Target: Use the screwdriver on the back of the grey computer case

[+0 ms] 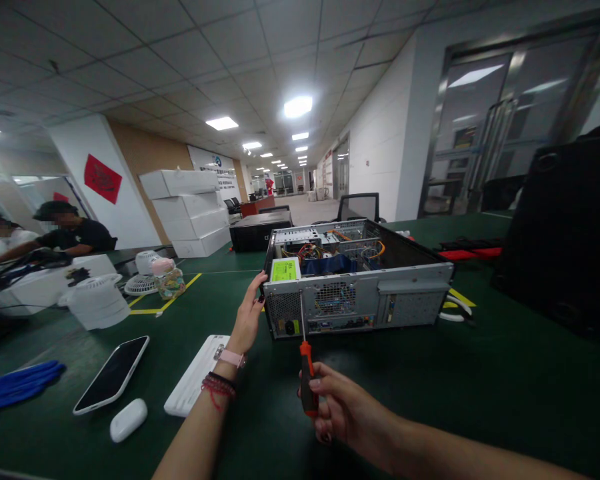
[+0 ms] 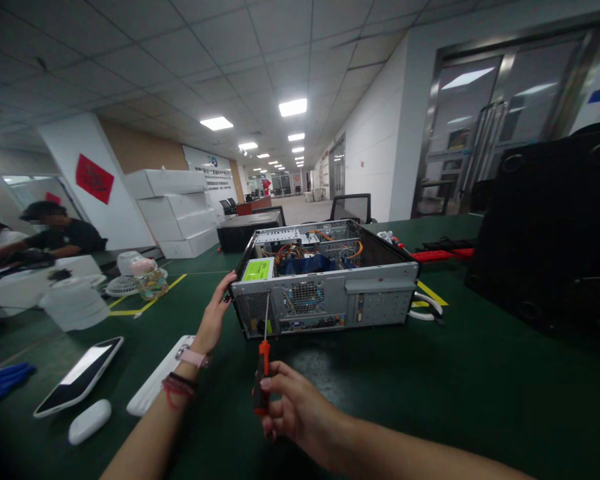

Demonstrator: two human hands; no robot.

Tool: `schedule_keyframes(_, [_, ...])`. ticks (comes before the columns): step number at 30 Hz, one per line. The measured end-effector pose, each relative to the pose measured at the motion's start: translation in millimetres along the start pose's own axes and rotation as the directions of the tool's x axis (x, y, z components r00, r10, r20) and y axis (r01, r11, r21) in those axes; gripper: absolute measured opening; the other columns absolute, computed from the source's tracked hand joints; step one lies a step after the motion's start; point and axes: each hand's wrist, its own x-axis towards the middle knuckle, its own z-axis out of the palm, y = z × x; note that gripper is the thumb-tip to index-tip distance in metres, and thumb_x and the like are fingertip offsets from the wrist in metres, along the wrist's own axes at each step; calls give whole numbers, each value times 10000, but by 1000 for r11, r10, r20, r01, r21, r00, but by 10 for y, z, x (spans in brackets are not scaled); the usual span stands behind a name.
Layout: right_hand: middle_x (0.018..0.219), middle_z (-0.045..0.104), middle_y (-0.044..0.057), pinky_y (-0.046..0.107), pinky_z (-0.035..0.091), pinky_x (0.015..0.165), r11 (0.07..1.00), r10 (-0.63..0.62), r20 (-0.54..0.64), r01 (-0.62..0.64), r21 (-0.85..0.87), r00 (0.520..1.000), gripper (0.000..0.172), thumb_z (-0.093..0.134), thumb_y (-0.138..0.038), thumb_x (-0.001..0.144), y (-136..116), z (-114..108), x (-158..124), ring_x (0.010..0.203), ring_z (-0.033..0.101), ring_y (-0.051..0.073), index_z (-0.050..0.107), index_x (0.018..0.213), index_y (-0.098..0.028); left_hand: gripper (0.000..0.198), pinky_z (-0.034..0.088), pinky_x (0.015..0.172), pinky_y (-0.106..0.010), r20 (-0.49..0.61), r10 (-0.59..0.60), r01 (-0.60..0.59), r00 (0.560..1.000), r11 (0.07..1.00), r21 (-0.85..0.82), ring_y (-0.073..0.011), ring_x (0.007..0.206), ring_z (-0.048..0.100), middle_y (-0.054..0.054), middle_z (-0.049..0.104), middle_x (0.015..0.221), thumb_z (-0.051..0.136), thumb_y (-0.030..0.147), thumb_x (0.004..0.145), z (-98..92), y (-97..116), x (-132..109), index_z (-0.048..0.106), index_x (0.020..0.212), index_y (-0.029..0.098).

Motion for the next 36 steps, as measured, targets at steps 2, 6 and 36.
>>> schedule_keyframes(2, [678,533,-74,207,289,514,1000,-2,-12,3,28,1000,397,665,-354,646,-13,8,-4,472,451,40,399,913,-228,456,240,1123,-399,-1,-2,2,1000,1000,2,-216,1371,268,-76,331,1462,341,363,896,-1,3,-2,391,1321,204])
schedule_keyframes(6, [672,505,-79,200,215,483,999,5,-53,-2,47,999,431,725,-370,613,-56,46,-30,465,400,26,421,876,-215,456,243,1123,-396,-3,-7,7,1000,1000,5,-213,1371,269,-73,338,1458,344,373,894,0,8,-5,396,1317,209])
schedule_keyframes(36, [667,510,-61,190,312,477,998,-59,-74,59,5,996,427,752,-401,623,3,57,-22,487,470,41,450,842,-190,456,287,1101,-401,-2,-6,6,1000,1000,5,-226,1373,263,-73,325,1465,373,392,894,1,-25,-7,387,1319,228])
